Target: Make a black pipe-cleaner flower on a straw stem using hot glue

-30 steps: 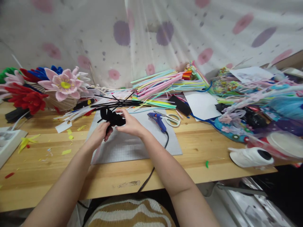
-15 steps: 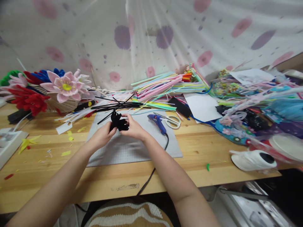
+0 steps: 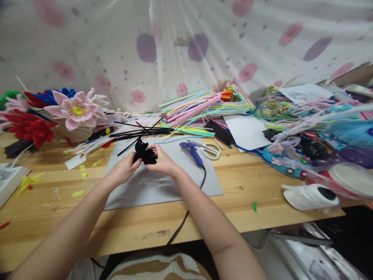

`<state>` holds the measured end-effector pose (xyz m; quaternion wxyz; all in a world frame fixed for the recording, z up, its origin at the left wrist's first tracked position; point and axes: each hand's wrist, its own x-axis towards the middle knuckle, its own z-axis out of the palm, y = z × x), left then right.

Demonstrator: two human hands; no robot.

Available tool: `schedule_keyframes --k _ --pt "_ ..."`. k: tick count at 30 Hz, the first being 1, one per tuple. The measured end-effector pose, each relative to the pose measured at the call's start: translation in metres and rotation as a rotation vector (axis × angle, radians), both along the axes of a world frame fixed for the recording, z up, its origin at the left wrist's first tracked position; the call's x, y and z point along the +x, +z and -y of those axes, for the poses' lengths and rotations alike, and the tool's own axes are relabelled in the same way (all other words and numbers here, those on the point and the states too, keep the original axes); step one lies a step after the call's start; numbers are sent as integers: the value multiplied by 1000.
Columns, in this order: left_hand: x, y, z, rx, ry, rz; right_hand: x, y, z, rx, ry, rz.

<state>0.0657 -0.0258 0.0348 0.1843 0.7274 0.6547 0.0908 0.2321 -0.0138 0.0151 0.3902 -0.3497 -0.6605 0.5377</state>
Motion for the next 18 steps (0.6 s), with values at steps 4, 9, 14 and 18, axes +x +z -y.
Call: schedule_keyframes --k 4,9,14,18 --pt "3 2 2 6 19 -98 0 0 0 -3 4 -3" --pt "9 9 7 23 35 -213 -2 0 0 -13 -17 4" --pt "12 13 8 49 51 -267 -4 1 -1 4 -19 -10" --pt "10 11 8 59 71 -261 -6 -1 -3 17 -16 -20"
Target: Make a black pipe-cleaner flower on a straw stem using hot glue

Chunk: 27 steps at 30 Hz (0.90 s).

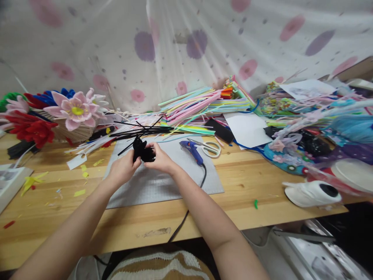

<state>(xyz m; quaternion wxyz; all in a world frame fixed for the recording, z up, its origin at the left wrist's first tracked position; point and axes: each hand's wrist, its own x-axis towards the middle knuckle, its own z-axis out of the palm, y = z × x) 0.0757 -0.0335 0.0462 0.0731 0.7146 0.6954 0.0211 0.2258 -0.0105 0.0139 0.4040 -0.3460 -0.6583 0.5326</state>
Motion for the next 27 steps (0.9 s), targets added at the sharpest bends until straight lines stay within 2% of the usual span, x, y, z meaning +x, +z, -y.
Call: schedule_keyframes --k 11,27 --pt "-5 -1 -1 -32 -12 114 2 -1 -2 -15 28 -7" --pt "-5 -2 -1 11 32 34 -7 -2 -3 -2 31 6"
